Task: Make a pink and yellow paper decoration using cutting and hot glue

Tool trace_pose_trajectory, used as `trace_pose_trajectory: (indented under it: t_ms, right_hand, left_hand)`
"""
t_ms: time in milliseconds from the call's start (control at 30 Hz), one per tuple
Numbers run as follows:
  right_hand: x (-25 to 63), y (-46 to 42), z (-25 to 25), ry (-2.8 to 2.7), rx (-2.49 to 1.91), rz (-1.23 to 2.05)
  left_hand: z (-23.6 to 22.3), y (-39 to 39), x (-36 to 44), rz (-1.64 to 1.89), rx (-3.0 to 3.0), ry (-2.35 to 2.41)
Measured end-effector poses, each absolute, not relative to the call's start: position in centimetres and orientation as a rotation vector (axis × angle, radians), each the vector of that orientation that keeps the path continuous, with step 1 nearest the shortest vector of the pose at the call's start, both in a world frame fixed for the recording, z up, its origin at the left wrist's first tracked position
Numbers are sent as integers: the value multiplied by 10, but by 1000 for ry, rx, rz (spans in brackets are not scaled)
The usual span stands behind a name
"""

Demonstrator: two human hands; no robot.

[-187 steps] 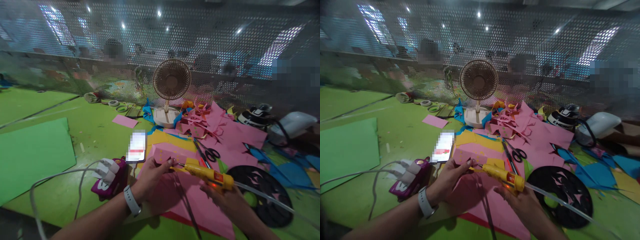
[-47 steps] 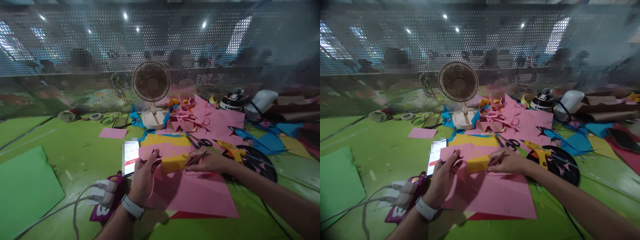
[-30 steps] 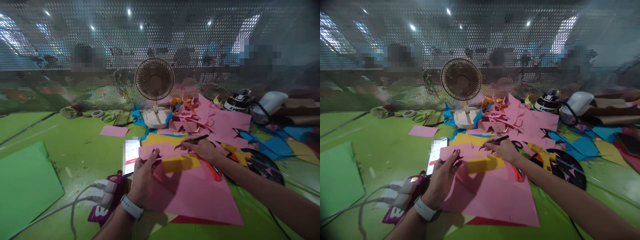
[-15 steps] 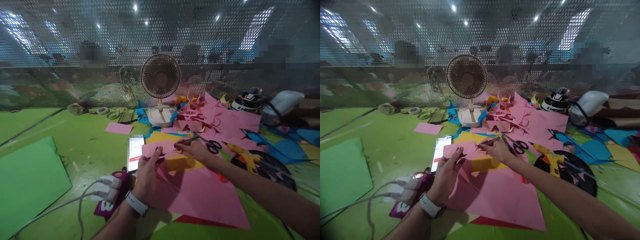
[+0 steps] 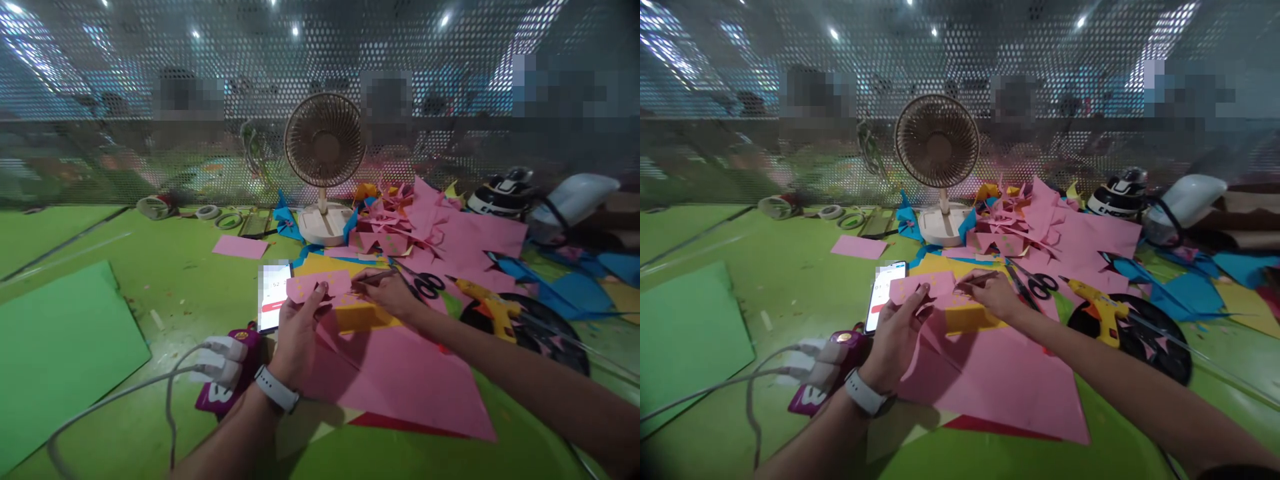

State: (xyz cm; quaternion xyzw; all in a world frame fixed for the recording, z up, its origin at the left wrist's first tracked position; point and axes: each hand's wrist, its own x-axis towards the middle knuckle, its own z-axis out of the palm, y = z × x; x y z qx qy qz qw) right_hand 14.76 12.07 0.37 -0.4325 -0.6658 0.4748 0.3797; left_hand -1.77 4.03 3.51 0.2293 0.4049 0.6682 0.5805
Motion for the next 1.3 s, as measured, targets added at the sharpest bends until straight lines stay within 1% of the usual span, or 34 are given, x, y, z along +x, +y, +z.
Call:
trace_pose_trajectory:
  t_ms: [333,733,1000,1300]
  right_hand:
    - [146,125,-3,-1569,-1126,1262]
    - [149,127,3,-1309,-1163,1525]
    - [147,130,3,-1211,-1205,1539]
    - [147,126,4,-1229,-1155,1527]
  left_hand:
    - [34,42,-18,1574,541,935]
    - [22,47,-18,1531,421,976]
    - [25,47,-16,1506,465,979]
    - [26,47,-14,1501,450,997]
